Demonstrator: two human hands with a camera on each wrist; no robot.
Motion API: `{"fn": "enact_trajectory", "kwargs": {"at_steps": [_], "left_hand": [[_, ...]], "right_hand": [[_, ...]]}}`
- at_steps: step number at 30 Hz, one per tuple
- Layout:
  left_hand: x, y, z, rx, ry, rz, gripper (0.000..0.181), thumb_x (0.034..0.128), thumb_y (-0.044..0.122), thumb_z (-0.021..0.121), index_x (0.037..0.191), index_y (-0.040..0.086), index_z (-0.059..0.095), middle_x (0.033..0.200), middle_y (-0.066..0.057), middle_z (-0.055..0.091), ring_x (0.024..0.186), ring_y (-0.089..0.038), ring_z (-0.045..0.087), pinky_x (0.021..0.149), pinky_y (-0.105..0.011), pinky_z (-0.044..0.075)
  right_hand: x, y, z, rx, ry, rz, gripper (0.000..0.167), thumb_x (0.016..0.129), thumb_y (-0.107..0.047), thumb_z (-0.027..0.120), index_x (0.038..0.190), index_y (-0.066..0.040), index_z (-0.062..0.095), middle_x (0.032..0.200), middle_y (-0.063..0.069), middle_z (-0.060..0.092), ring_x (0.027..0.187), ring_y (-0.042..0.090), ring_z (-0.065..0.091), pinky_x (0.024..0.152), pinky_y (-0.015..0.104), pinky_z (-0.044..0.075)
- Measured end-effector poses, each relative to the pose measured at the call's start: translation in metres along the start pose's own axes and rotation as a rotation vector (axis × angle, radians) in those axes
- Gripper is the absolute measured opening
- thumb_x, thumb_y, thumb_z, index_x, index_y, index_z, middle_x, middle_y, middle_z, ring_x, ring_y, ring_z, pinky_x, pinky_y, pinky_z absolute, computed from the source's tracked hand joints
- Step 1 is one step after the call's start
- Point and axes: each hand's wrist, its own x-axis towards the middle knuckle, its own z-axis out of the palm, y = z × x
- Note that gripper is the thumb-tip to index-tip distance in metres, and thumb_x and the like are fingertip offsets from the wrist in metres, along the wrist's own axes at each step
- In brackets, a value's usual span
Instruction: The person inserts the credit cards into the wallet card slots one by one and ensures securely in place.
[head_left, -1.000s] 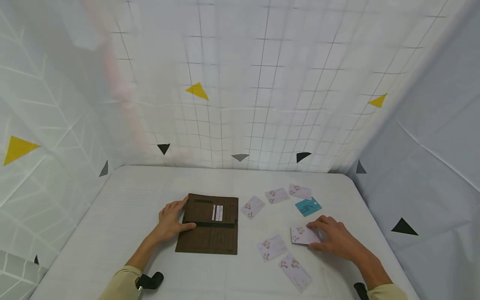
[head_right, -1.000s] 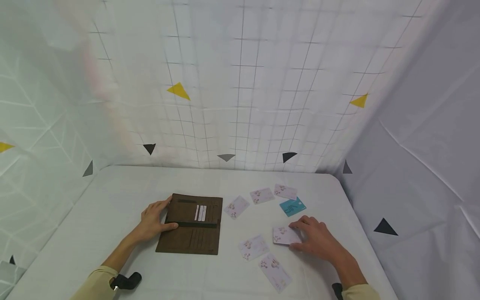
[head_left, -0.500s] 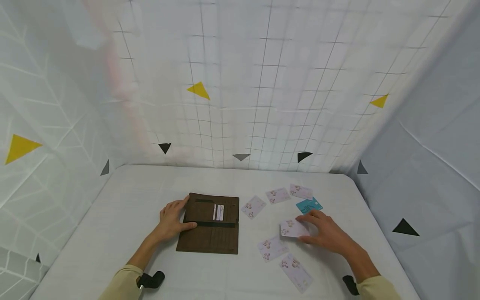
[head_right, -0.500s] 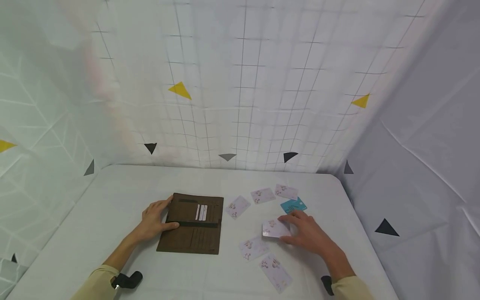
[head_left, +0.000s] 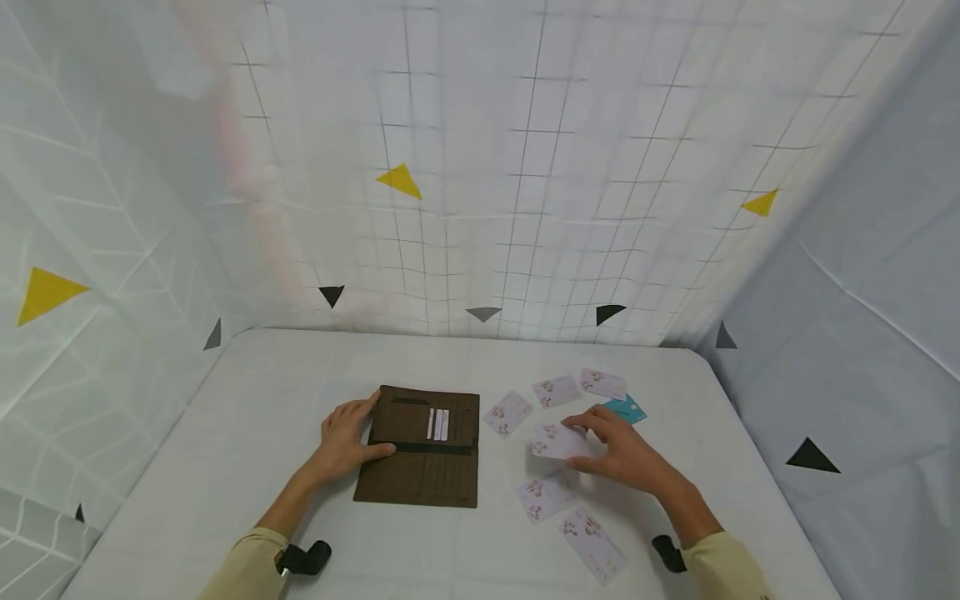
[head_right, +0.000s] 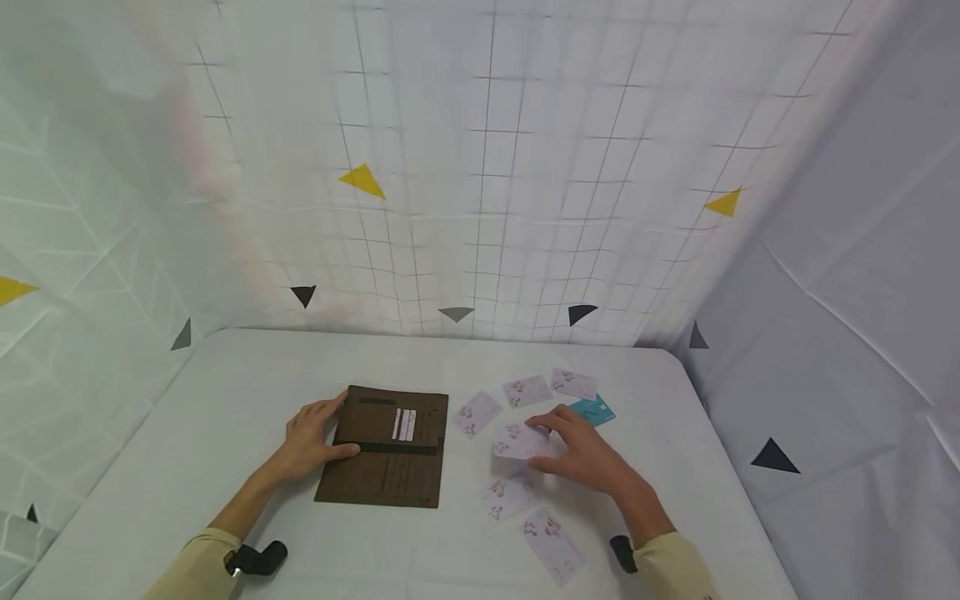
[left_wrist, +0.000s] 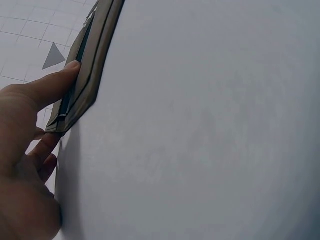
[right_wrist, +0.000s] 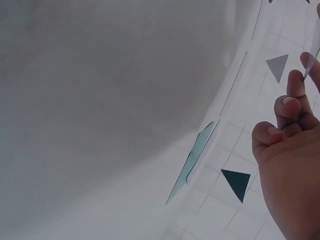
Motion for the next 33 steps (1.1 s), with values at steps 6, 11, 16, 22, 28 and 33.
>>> {"fn": "enact_trajectory", "kwargs": {"at_steps": [6, 11, 16, 22, 28, 33], "left_hand": [[0.002, 0.000, 0.001, 0.010, -0.014, -0.017, 0.106, 0.0801, 0.052, 0.081, 0.160, 0.010, 0.025, 0.149, -0.023, 0.042, 0.141, -0.046, 0.027, 0.109, -0.070, 0.010], [0.002, -0.001, 0.001, 0.012, -0.008, -0.014, 0.106, 0.0798, 0.052, 0.082, 0.160, 0.010, 0.026, 0.149, -0.023, 0.043, 0.141, -0.046, 0.028, 0.108, -0.069, 0.011], [0.002, -0.001, 0.001, 0.006, -0.003, -0.007, 0.106, 0.0796, 0.051, 0.082, 0.160, 0.010, 0.027, 0.149, -0.024, 0.043, 0.140, -0.047, 0.028, 0.107, -0.070, 0.012], [0.001, -0.002, 0.000, 0.008, 0.000, -0.005, 0.105, 0.0800, 0.051, 0.082, 0.160, 0.009, 0.027, 0.148, -0.023, 0.044, 0.140, -0.047, 0.029, 0.107, -0.070, 0.012], [0.001, -0.002, 0.001, 0.002, 0.000, -0.005, 0.106, 0.0798, 0.050, 0.082, 0.160, 0.009, 0.027, 0.148, -0.023, 0.044, 0.140, -0.047, 0.029, 0.107, -0.070, 0.012], [0.001, -0.001, 0.001, -0.005, 0.001, -0.003, 0.106, 0.0797, 0.051, 0.082, 0.160, 0.009, 0.027, 0.149, -0.023, 0.043, 0.140, -0.047, 0.029, 0.108, -0.070, 0.011]], "right_hand": [[0.010, -0.008, 0.007, 0.050, 0.012, -0.003, 0.057, 0.080, -0.050, 0.083, 0.131, -0.034, 0.064, 0.106, -0.013, 0.054, 0.092, 0.015, 0.050, 0.074, 0.030, 0.045], [0.017, -0.014, 0.013, 0.082, 0.000, 0.015, 0.056, 0.080, -0.044, 0.085, 0.131, -0.031, 0.065, 0.107, -0.012, 0.054, 0.093, 0.018, 0.053, 0.076, 0.032, 0.046], [0.021, -0.018, 0.019, 0.079, -0.015, 0.006, 0.057, 0.080, -0.044, 0.085, 0.131, -0.032, 0.064, 0.109, -0.012, 0.053, 0.097, 0.019, 0.054, 0.079, 0.037, 0.049], [0.030, -0.023, 0.026, 0.016, -0.017, -0.019, 0.058, 0.081, -0.049, 0.083, 0.132, -0.030, 0.064, 0.106, -0.012, 0.052, 0.094, 0.017, 0.054, 0.077, 0.031, 0.047], [0.040, -0.027, 0.034, -0.004, -0.040, 0.021, 0.059, 0.080, -0.053, 0.081, 0.132, -0.029, 0.065, 0.110, -0.009, 0.052, 0.097, 0.016, 0.053, 0.081, 0.034, 0.048], [0.048, -0.030, 0.041, -0.010, -0.055, 0.027, 0.060, 0.080, -0.053, 0.082, 0.132, -0.030, 0.065, 0.113, -0.008, 0.052, 0.098, 0.015, 0.051, 0.083, 0.037, 0.047]]}}
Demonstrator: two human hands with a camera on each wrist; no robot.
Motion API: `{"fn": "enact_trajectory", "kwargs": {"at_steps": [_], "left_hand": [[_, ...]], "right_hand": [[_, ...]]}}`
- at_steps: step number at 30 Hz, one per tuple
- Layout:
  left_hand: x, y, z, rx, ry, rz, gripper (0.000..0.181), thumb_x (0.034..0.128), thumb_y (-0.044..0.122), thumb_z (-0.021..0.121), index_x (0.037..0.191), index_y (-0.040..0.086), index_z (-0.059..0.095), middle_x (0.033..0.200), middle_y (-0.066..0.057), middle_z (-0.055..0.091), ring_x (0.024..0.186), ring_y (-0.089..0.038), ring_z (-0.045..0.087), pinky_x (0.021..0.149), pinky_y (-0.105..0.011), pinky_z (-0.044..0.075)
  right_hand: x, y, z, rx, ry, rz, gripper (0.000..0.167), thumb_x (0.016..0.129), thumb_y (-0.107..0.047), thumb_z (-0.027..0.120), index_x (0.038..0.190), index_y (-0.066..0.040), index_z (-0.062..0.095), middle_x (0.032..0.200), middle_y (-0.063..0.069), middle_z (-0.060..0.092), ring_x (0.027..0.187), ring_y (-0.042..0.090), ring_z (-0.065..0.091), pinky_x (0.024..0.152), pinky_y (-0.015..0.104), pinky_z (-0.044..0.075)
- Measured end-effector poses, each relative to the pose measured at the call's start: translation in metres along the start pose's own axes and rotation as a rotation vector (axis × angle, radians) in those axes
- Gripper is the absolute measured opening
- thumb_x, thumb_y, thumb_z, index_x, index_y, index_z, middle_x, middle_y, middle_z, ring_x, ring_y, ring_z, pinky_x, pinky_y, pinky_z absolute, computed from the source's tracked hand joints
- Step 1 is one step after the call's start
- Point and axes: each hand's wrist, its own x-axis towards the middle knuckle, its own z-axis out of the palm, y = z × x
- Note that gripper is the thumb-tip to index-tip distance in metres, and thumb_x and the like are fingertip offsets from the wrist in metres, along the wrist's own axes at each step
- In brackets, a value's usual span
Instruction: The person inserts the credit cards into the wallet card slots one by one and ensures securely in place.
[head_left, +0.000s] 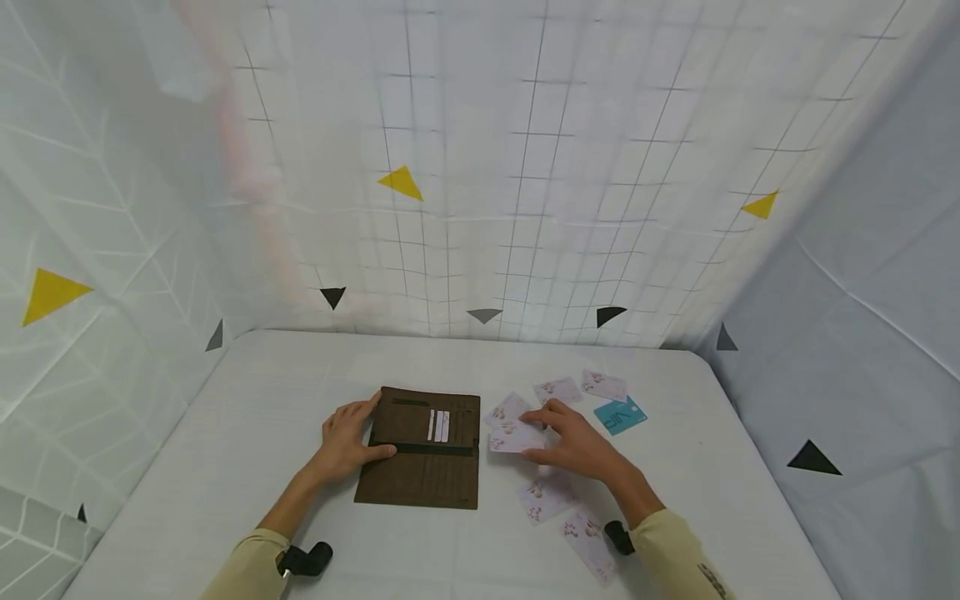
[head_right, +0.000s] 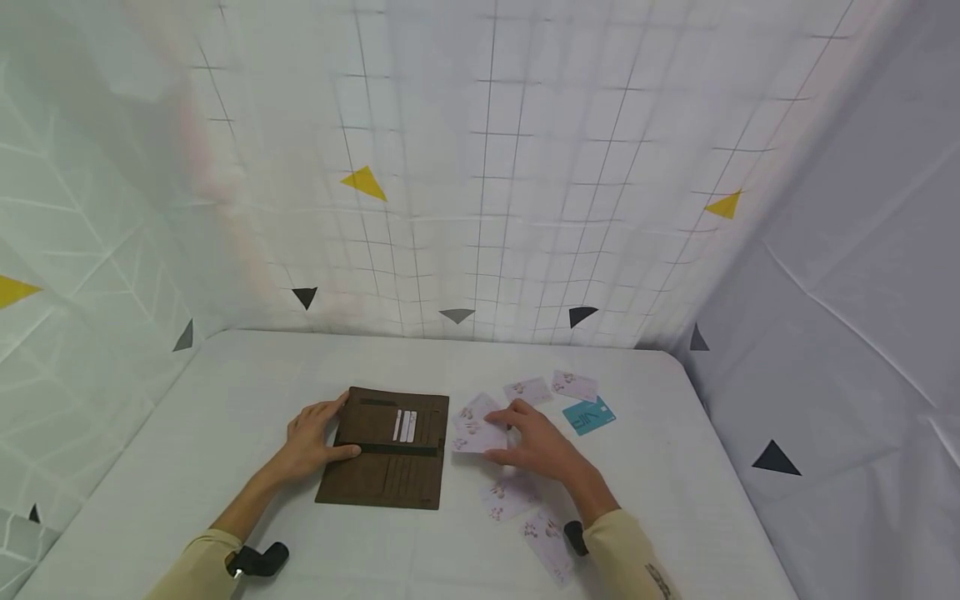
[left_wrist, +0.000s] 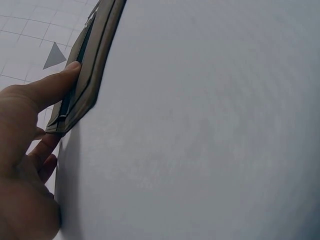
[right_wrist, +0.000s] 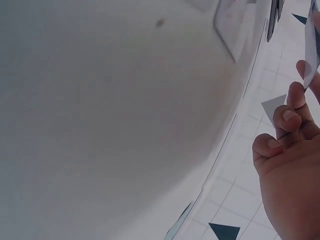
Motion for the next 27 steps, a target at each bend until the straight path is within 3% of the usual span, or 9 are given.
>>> {"fn": "enact_trajectory", "kwargs": {"at_steps": [5, 11, 19, 27], "left_hand": [[0.000, 0.000, 0.000, 0.000, 0.003, 0.006, 0.105, 0.0801, 0.049, 0.082, 0.159, 0.008, 0.027, 0.149, -0.023, 0.043, 0.140, -0.046, 0.028, 0.108, -0.069, 0.011], [0.000, 0.001, 0.000, 0.006, 0.004, 0.008, 0.104, 0.0803, 0.049, 0.082, 0.159, 0.008, 0.028, 0.149, -0.023, 0.044, 0.139, -0.046, 0.029, 0.107, -0.070, 0.011], [0.002, 0.000, -0.002, 0.011, -0.006, -0.002, 0.105, 0.0803, 0.050, 0.082, 0.160, 0.009, 0.027, 0.148, -0.024, 0.043, 0.139, -0.048, 0.029, 0.107, -0.071, 0.012], [0.003, 0.000, -0.004, 0.008, -0.015, -0.011, 0.105, 0.0801, 0.051, 0.082, 0.160, 0.009, 0.027, 0.148, -0.024, 0.043, 0.140, -0.047, 0.029, 0.108, -0.070, 0.011]], "right_hand": [[0.010, -0.002, 0.007, -0.005, -0.010, 0.003, 0.059, 0.080, -0.053, 0.082, 0.132, -0.031, 0.065, 0.108, -0.009, 0.052, 0.093, 0.013, 0.050, 0.077, 0.031, 0.045], [0.021, -0.010, 0.012, -0.017, -0.021, 0.004, 0.060, 0.080, -0.054, 0.081, 0.133, -0.030, 0.065, 0.105, -0.009, 0.051, 0.091, 0.015, 0.051, 0.075, 0.032, 0.044], [0.035, -0.029, 0.013, -0.118, -0.016, -0.042, 0.059, 0.082, -0.051, 0.081, 0.133, -0.025, 0.066, 0.107, -0.008, 0.054, 0.089, 0.012, 0.052, 0.074, 0.030, 0.046], [0.052, -0.038, 0.020, -0.237, -0.030, -0.053, 0.059, 0.083, -0.055, 0.078, 0.133, -0.027, 0.066, 0.105, -0.007, 0.055, 0.077, 0.009, 0.048, 0.065, 0.025, 0.042]]}}
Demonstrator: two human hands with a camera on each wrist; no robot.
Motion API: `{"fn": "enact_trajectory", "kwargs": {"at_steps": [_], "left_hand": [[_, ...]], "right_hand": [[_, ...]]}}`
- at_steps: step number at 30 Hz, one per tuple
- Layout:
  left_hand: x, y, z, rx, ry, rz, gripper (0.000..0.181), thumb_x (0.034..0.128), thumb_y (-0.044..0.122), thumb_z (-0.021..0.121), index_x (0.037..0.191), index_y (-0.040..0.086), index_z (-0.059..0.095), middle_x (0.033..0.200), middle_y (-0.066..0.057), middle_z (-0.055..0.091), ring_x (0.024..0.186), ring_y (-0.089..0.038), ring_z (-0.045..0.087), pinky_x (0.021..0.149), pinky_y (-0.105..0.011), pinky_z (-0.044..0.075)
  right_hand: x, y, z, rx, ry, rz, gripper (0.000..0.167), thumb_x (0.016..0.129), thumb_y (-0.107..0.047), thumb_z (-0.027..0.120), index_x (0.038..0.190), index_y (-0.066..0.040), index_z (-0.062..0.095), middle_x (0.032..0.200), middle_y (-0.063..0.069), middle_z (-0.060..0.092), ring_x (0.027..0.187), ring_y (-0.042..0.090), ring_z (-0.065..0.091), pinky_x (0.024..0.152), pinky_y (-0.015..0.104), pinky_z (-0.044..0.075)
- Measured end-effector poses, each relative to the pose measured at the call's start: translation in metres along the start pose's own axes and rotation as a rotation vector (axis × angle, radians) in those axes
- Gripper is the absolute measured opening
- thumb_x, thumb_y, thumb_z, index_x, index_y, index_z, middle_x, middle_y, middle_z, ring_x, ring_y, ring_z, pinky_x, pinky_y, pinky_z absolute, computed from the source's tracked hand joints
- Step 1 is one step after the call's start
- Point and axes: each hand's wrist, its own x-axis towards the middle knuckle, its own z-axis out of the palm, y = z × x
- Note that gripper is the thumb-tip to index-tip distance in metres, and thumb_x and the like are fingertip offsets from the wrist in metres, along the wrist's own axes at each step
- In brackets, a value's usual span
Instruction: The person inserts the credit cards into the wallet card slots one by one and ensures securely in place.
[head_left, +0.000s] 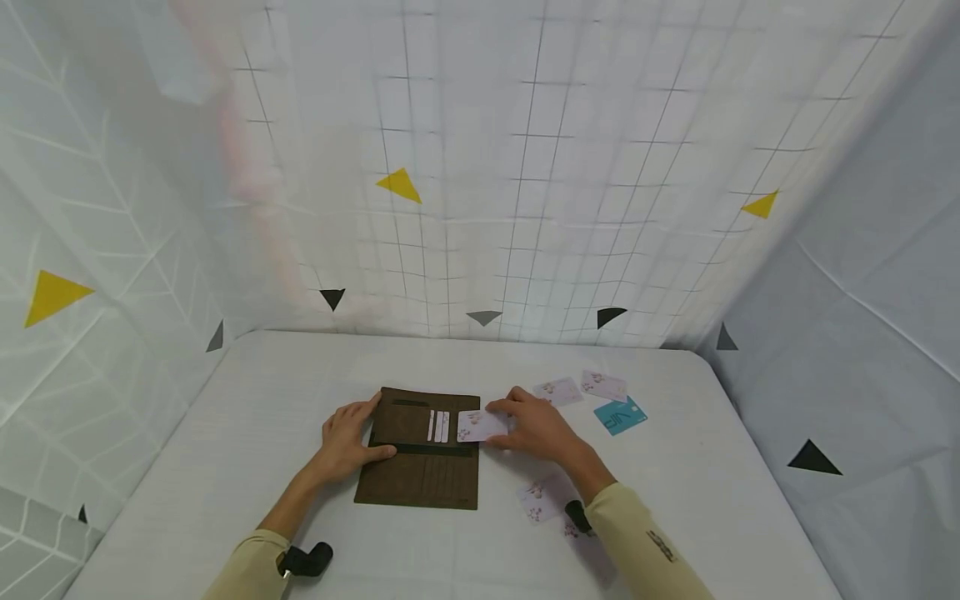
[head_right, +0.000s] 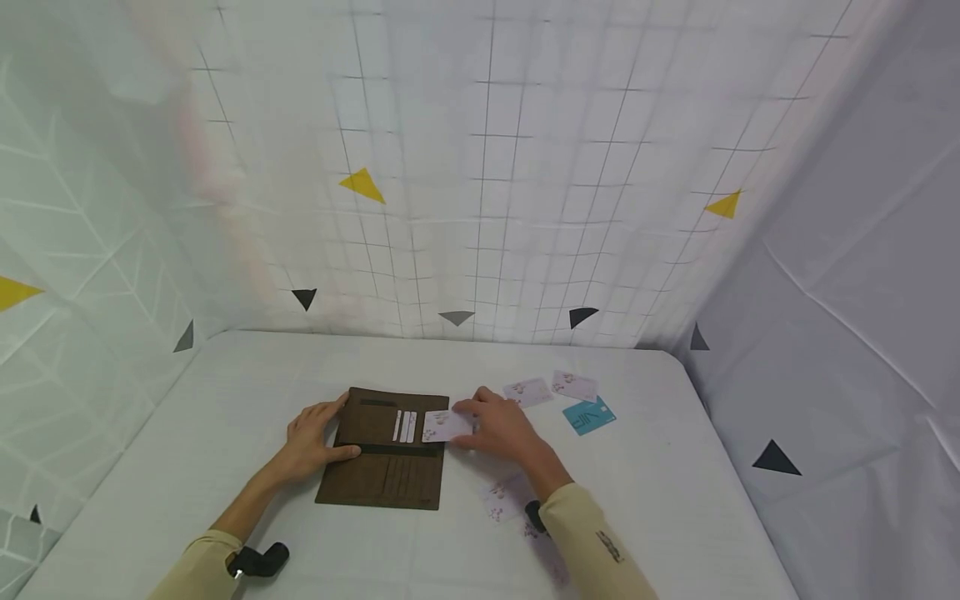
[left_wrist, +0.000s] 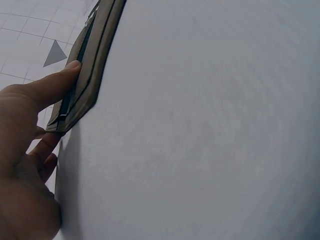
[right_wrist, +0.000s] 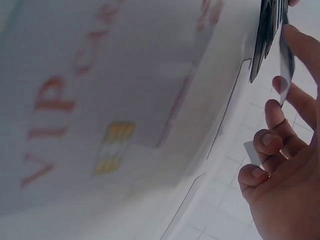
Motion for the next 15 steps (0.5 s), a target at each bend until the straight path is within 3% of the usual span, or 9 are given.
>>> {"fn": "enact_trajectory", "kwargs": {"at_steps": [9, 15], "left_hand": [[0.000, 0.000, 0.000, -0.005, -0.004, -0.001, 0.105, 0.0802, 0.049, 0.082, 0.160, 0.009, 0.027, 0.148, -0.023, 0.043, 0.140, -0.047, 0.028, 0.108, -0.070, 0.011], [0.001, 0.001, -0.001, -0.003, -0.007, -0.011, 0.105, 0.0802, 0.049, 0.083, 0.160, 0.009, 0.027, 0.148, -0.024, 0.043, 0.140, -0.047, 0.027, 0.109, -0.070, 0.010]], "right_hand": [[0.010, -0.012, 0.002, -0.049, -0.037, 0.035, 0.060, 0.081, -0.056, 0.079, 0.132, -0.026, 0.068, 0.108, -0.006, 0.056, 0.080, 0.010, 0.050, 0.077, 0.038, 0.044], [0.015, -0.018, 0.000, -0.074, -0.047, 0.022, 0.058, 0.080, -0.054, 0.080, 0.129, -0.024, 0.070, 0.103, -0.005, 0.055, 0.078, 0.011, 0.048, 0.073, 0.035, 0.041]]}}
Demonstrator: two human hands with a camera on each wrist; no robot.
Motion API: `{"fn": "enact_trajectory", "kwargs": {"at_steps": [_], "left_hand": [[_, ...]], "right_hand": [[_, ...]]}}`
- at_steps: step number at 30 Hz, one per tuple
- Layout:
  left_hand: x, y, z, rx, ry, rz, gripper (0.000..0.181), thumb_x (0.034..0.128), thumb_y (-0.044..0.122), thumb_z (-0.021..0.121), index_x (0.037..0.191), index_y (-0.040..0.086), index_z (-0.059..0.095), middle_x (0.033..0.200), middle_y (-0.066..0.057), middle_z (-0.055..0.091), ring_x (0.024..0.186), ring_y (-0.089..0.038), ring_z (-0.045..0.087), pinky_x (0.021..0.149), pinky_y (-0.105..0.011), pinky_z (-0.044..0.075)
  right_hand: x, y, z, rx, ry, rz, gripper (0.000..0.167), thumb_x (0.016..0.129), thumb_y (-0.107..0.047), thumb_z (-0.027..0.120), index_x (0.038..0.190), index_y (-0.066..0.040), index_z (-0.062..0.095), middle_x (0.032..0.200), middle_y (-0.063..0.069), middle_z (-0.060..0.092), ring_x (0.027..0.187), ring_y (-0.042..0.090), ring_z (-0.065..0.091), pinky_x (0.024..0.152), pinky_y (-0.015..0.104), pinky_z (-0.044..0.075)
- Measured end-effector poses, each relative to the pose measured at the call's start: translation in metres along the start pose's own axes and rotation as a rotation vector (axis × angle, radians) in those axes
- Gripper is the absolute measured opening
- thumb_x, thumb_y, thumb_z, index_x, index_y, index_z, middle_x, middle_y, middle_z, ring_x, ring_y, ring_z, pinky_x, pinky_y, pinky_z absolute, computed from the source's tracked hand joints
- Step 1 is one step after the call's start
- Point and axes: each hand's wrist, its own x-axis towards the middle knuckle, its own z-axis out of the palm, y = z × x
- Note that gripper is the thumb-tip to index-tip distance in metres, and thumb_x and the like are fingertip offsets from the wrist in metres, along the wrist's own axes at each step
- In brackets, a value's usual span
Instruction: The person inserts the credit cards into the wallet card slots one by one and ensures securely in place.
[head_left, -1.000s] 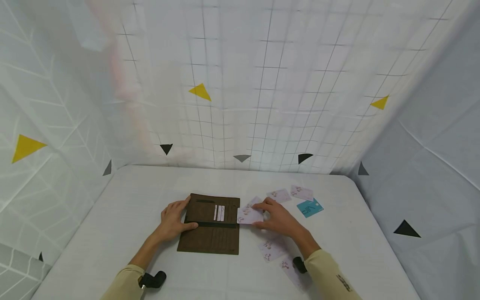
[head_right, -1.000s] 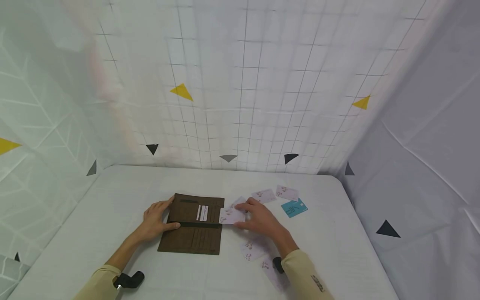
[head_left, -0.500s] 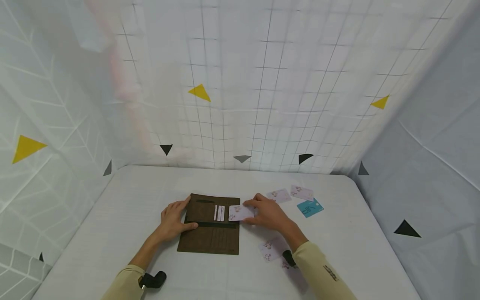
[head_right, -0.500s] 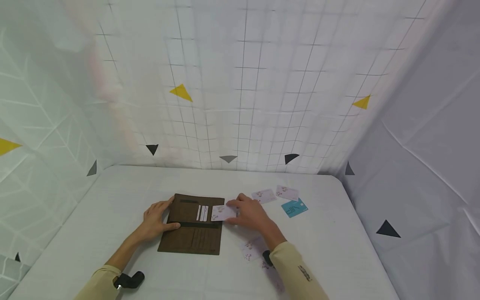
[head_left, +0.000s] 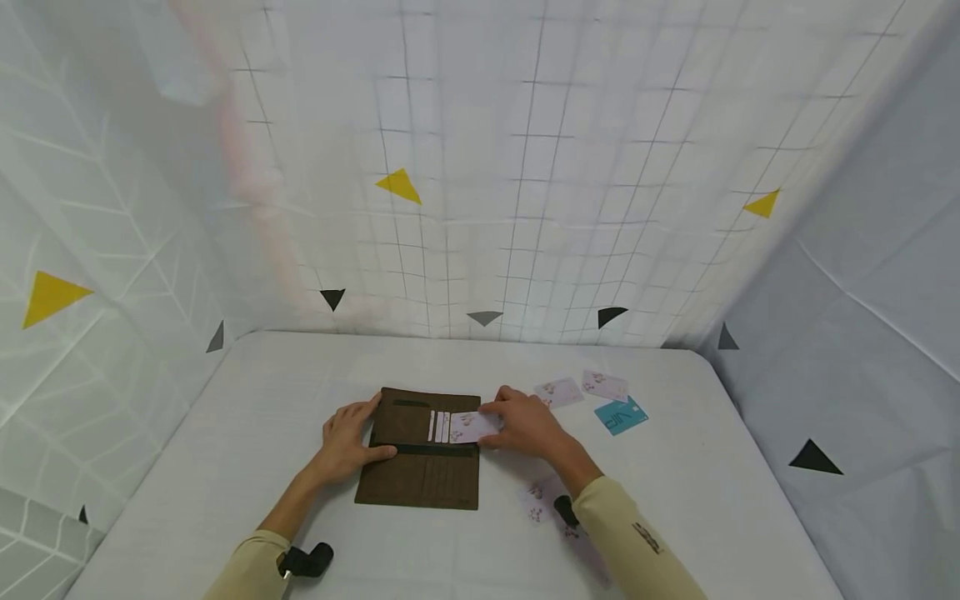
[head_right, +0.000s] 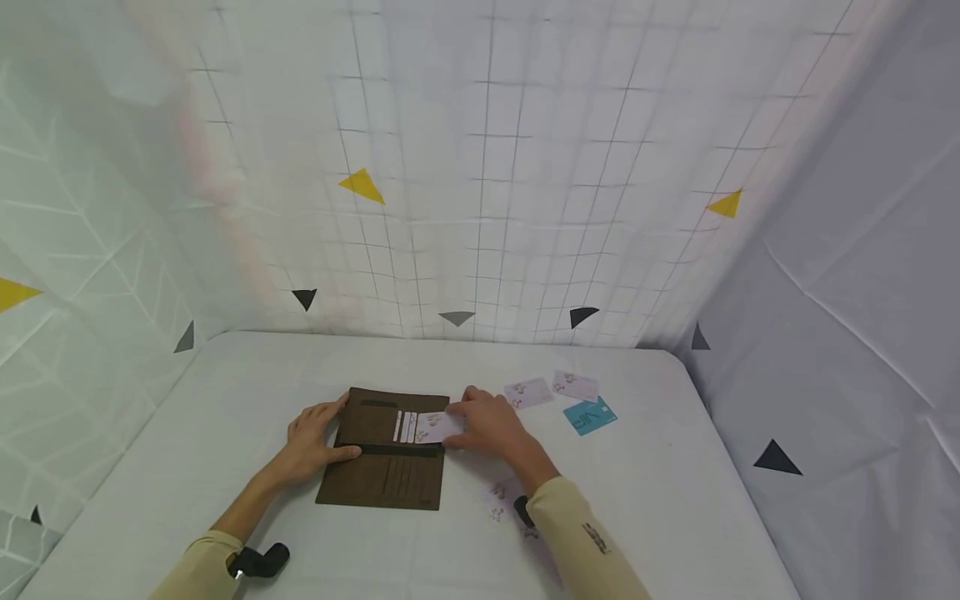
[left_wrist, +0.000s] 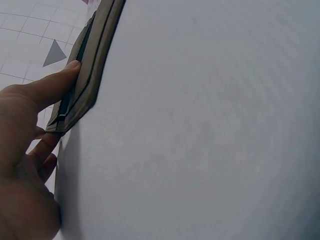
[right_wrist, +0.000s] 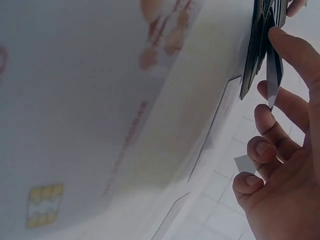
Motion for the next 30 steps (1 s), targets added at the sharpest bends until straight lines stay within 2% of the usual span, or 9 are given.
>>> {"fn": "enact_trajectory", "kwargs": {"at_steps": [6, 15, 20, 30], "left_hand": [[-0.0006, -0.0002, 0.0002, 0.005, 0.000, -0.005, 0.105, 0.0804, 0.049, 0.082, 0.160, 0.009, 0.026, 0.148, -0.025, 0.042, 0.140, -0.047, 0.027, 0.108, -0.069, 0.011], [0.0005, -0.0018, 0.0041, -0.003, 0.003, 0.008, 0.105, 0.0802, 0.049, 0.082, 0.160, 0.009, 0.027, 0.148, -0.023, 0.043, 0.139, -0.046, 0.028, 0.108, -0.069, 0.011], [0.0007, -0.0034, 0.0056, 0.002, 0.000, 0.004, 0.106, 0.0799, 0.051, 0.082, 0.160, 0.010, 0.026, 0.149, -0.021, 0.043, 0.139, -0.046, 0.028, 0.107, -0.068, 0.012], [-0.0016, -0.0032, 0.0062, -0.002, 0.012, 0.009, 0.106, 0.0803, 0.052, 0.081, 0.160, 0.009, 0.026, 0.149, -0.022, 0.042, 0.140, -0.046, 0.027, 0.107, -0.068, 0.011]], "right_hand": [[0.0014, -0.0026, -0.0021, -0.050, 0.004, -0.025, 0.058, 0.080, -0.054, 0.081, 0.129, -0.025, 0.071, 0.101, -0.005, 0.054, 0.078, 0.011, 0.047, 0.070, 0.032, 0.038], [0.0030, -0.0031, -0.0041, -0.134, 0.010, -0.071, 0.057, 0.081, -0.052, 0.079, 0.130, -0.023, 0.071, 0.103, -0.002, 0.053, 0.086, 0.013, 0.049, 0.076, 0.038, 0.045], [0.0035, -0.0037, -0.0035, -0.141, 0.008, -0.083, 0.057, 0.082, -0.052, 0.079, 0.131, -0.023, 0.070, 0.104, -0.002, 0.053, 0.090, 0.014, 0.050, 0.077, 0.039, 0.046], [0.0041, -0.0057, 0.0053, -0.123, 0.015, -0.030, 0.061, 0.081, -0.055, 0.079, 0.133, -0.026, 0.068, 0.105, -0.004, 0.055, 0.090, 0.013, 0.051, 0.079, 0.039, 0.042]]}}
